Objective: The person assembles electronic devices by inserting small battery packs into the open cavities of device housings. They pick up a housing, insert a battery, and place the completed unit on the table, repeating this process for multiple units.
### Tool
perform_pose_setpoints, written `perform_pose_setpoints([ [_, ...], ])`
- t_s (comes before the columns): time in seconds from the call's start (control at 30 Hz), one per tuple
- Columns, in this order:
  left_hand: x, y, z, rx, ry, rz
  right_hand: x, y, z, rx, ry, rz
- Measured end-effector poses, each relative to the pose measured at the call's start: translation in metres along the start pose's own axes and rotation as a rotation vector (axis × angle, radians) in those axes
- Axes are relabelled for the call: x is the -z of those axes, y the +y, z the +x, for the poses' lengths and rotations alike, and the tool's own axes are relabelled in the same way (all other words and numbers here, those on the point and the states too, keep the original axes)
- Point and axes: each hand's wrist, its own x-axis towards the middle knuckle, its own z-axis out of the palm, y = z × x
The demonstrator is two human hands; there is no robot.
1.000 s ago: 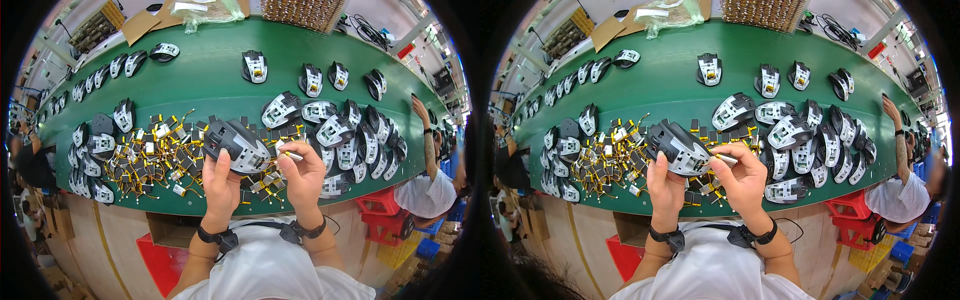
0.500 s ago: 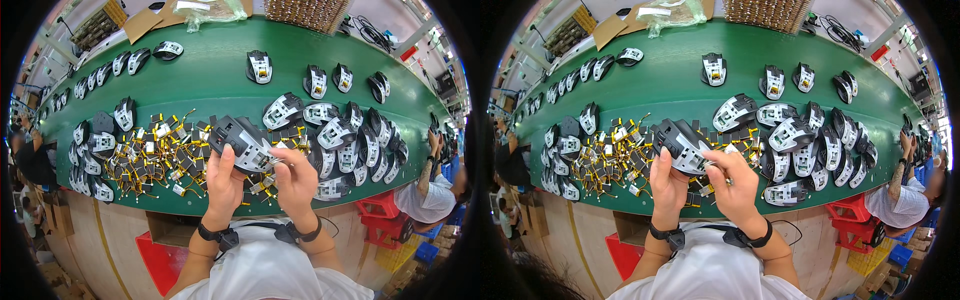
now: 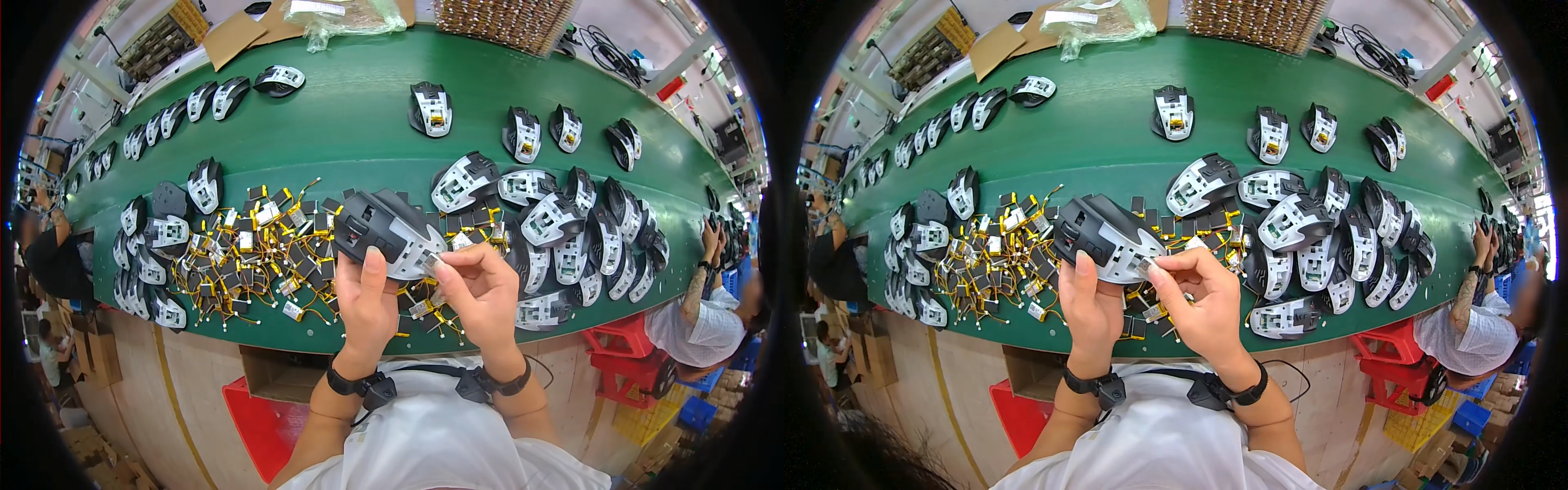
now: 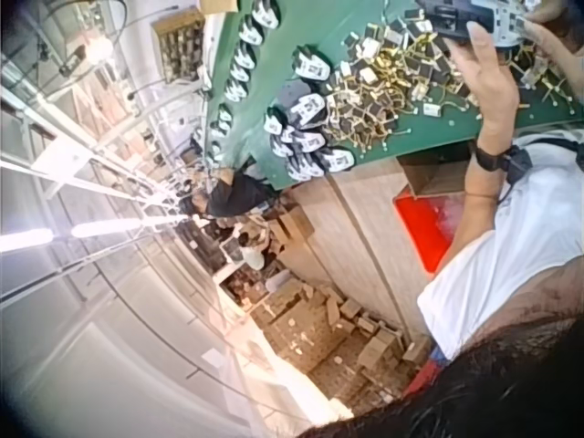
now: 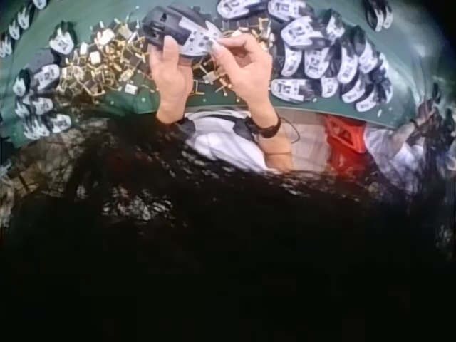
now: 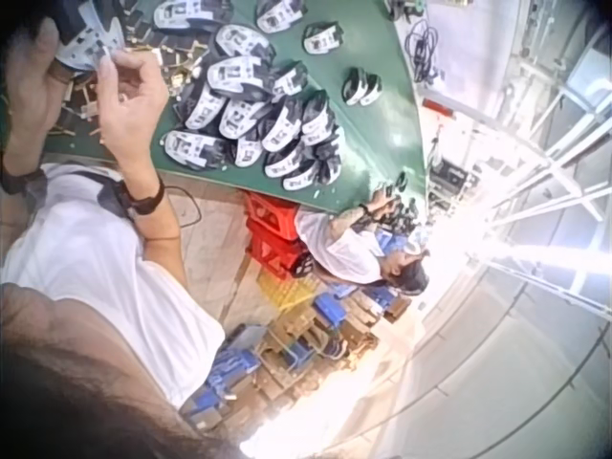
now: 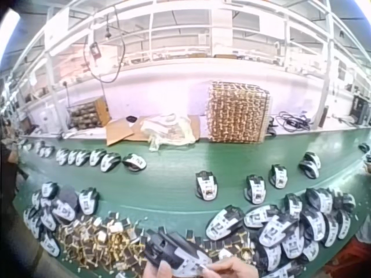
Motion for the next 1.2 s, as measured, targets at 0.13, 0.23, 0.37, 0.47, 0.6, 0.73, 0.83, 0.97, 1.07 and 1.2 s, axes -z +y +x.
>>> perform_pose_setpoints([
  [0.13, 0.0, 0.0, 0.0, -0.005, -0.019, 0.063, -0.005, 0.001, 0.001, 0.121, 0.083, -0.114],
  [0.23, 0.002, -0.005, -0.005, -0.04, -0.034, 0.117, -0.004, 0.003, -0.001, 0.126, 0.083, -0.071],
  [0.37, -0.005, -0.003, -0.004, 0.013, 0.016, 0.069, 0.0, 0.0, 0.003, 0.267, 0.086, -0.227],
  [0.47, 0.002, 0.003, 0.005, 0.178, 0.016, -0.111, 0.012, -0.007, 0.001, 0.248, -0.087, -0.339],
  [0.6, 0.001, 0.009, 0.005, 0.225, -0.02, -0.128, 0.022, 0.004, 0.006, 0.425, -0.13, -0.387],
  [0.73, 0.007, 0.01, 0.007, 0.206, -0.023, -0.069, 0.02, -0.009, 0.001, 0.411, -0.179, -0.522],
  [0.83, 0.004, 0.015, 0.007, 0.235, -0.035, -0.064, 0.019, -0.005, 0.004, 0.486, -0.15, -0.512],
  [0.97, 0.001, 0.014, 0.006, 0.255, -0.012, -0.031, 0.011, -0.004, 0.0, 0.472, -0.052, -0.562],
  [1.07, 0.0, 0.015, 0.005, 0.294, -0.022, -0.001, 0.004, -0.002, -0.006, 0.6, 0.043, -0.65],
  [1.2, -0.005, 0.006, 0.001, 0.278, 0.012, 0.021, 0.006, -0.004, -0.005, 0.561, 0.034, -0.649],
])
